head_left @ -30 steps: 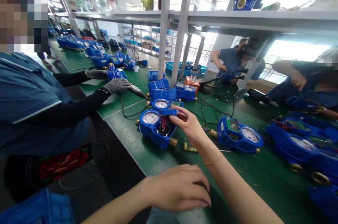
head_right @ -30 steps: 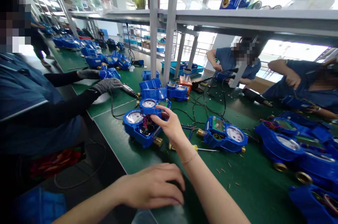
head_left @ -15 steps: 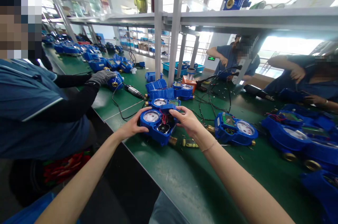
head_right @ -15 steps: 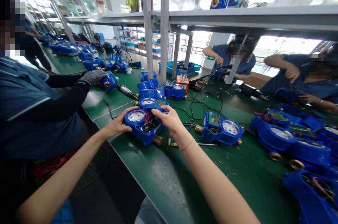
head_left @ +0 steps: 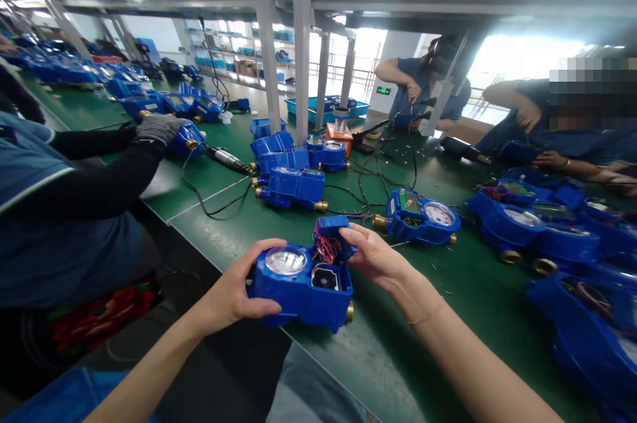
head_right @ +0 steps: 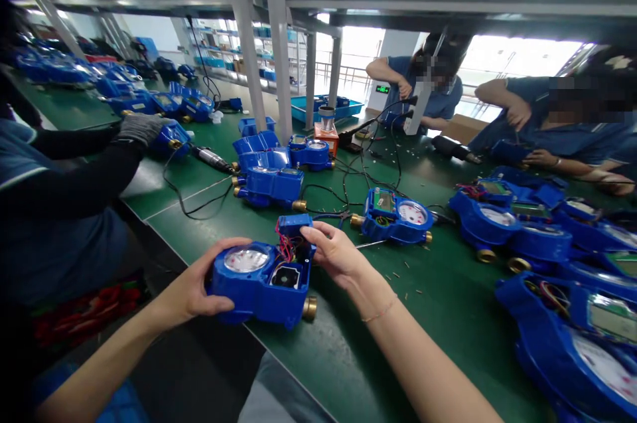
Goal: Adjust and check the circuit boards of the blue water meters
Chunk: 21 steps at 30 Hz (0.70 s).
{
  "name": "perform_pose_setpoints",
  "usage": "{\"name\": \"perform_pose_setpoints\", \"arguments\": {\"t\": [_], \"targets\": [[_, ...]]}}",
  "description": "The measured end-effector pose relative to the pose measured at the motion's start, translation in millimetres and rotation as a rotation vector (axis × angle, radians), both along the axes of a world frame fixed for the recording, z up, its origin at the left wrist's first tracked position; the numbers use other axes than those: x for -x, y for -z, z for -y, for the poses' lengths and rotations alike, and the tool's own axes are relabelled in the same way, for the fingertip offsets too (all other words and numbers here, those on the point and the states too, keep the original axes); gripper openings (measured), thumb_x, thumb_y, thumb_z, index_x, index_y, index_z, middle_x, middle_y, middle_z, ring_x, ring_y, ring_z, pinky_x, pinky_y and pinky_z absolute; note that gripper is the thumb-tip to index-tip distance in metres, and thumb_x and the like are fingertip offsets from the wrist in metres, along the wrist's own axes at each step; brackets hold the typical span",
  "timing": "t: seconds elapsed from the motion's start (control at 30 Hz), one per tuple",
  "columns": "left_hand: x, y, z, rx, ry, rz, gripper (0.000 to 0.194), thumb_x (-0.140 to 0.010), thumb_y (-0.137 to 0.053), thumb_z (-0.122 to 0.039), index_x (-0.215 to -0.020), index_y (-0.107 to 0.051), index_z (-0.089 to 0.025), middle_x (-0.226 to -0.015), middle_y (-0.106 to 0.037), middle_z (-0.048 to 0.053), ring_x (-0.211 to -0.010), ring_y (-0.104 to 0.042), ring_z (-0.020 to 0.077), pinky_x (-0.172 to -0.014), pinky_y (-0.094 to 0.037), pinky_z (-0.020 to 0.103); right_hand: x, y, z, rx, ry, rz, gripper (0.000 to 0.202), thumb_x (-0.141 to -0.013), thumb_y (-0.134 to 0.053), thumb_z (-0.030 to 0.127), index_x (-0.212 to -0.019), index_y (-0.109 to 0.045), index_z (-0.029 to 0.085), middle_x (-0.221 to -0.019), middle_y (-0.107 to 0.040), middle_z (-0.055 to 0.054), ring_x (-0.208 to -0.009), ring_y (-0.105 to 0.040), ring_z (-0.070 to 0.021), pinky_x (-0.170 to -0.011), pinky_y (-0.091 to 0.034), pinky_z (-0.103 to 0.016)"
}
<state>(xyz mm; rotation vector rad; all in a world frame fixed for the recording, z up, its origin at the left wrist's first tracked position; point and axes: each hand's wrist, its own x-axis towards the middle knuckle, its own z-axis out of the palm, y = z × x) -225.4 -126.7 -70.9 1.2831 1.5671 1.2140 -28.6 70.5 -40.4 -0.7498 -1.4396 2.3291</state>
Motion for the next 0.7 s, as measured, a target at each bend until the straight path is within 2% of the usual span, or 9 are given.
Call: {"name": "perform_pose_setpoints", "arguments": {"t": [0.1,0.2,0.3,0.37,0.47,0.53,0.6,0.7], "targets": [[-18.1,4.1,-2.4,-0.023,-0.029,-0.017,0.086,-0.061,-0.086,-0.049,-0.134,-0.042,-0.038,-0.137,-0.051,0.001,-0.126,-0.051,0.0282,-0.108,-0.043,0.037,-16.2,-5.7,1.1,0.003,0.039,-0.010,0.049,-0.065,-0.085,0.042,-0.105,-0.069,0.020,-0.106,-0.073,-0.006,-0.094,-0.067,-0.0209,-0.080,-0.052,-0.032],[-35.8,6.7,-14.2,-0.051,-0.025,-0.060,0.087,-0.059,-0.087,-0.051,-0.133,-0.044,-0.038,-0.136,-0.051,0.001,-0.126,-0.051,0.0275,-0.109,-0.041,0.036,-32.3,-11.7,-1.2,0.015,0.089,0.011,0.043,-0.068,-0.083,0.042,-0.102,-0.070,0.020,-0.099,-0.074,-0.005,-0.090,-0.067,-0.0213,-0.078,-0.053,-0.033],[-49.2,5.8,-31.6,-0.065,0.043,-0.091,0.087,-0.060,-0.085,-0.053,-0.133,-0.042,-0.037,-0.137,-0.050,0.002,-0.125,-0.051,0.0281,-0.109,-0.040,0.038,-47.8,-12.9,-5.5,0.049,0.167,0.041,0.035,-0.071,-0.079,0.042,-0.097,-0.071,0.020,-0.091,-0.074,-0.003,-0.085,-0.067,-0.0211,-0.077,-0.053,-0.033],[-54.0,0.8,-42.2,-0.025,0.105,-0.145,0.084,-0.066,-0.082,-0.053,-0.137,-0.038,-0.036,-0.139,-0.049,0.003,-0.125,-0.052,0.0281,-0.109,-0.041,0.040,-57.0,-10.0,-8.2,0.088,0.223,0.058,0.032,-0.073,-0.076,0.042,-0.095,-0.072,0.019,-0.086,-0.074,-0.003,-0.080,-0.067,-0.0202,-0.078,-0.053,-0.033],[-56.4,-15.6,-53.4,0.019,0.195,-0.272,0.070,-0.079,-0.071,-0.054,-0.139,-0.038,-0.037,-0.142,-0.047,0.003,-0.127,-0.049,0.0278,-0.109,-0.040,0.041,-68.0,-2.6,-10.9,0.154,0.284,0.062,0.032,-0.075,-0.072,0.043,-0.095,-0.072,0.018,-0.083,-0.075,-0.003,-0.075,-0.066,-0.0188,-0.081,-0.052,-0.034],[-59.1,-31.2,-59.0,-0.047,0.211,-0.362,0.053,-0.086,-0.061,-0.054,-0.134,-0.046,-0.036,-0.141,-0.048,0.002,-0.130,-0.046,0.0266,-0.110,-0.037,0.040,-73.0,2.1,-12.1,0.188,0.293,0.045,0.032,-0.077,-0.070,0.044,-0.098,-0.072,0.019,-0.085,-0.075,-0.003,-0.076,-0.067,-0.0184,-0.082,-0.052,-0.033],[-65.7,-47.3,-65.5,-0.151,0.144,-0.455,0.040,-0.090,-0.057,-0.051,-0.127,-0.054,-0.034,-0.135,-0.054,0.002,-0.128,-0.048,0.0245,-0.109,-0.037,0.037,-76.3,5.2,-13.3,0.210,0.275,0.026,0.033,-0.079,-0.069,0.044,-0.101,-0.072,0.020,-0.088,-0.076,-0.004,-0.078,-0.067,-0.0189,-0.082,-0.052,-0.033],[-83.4,-65.3,-79.5,-0.258,0.033,-0.584,0.031,-0.090,-0.061,-0.044,-0.119,-0.060,-0.031,-0.119,-0.063,0.001,-0.115,-0.057,0.0216,-0.101,-0.043,0.034,-78.2,6.7,-15.2,0.214,0.246,0.012,0.033,-0.080,-0.068,0.044,-0.104,-0.071,0.021,-0.092,-0.076,-0.004,-0.081,-0.068,-0.0196,-0.080,-0.051,-0.033]]}}
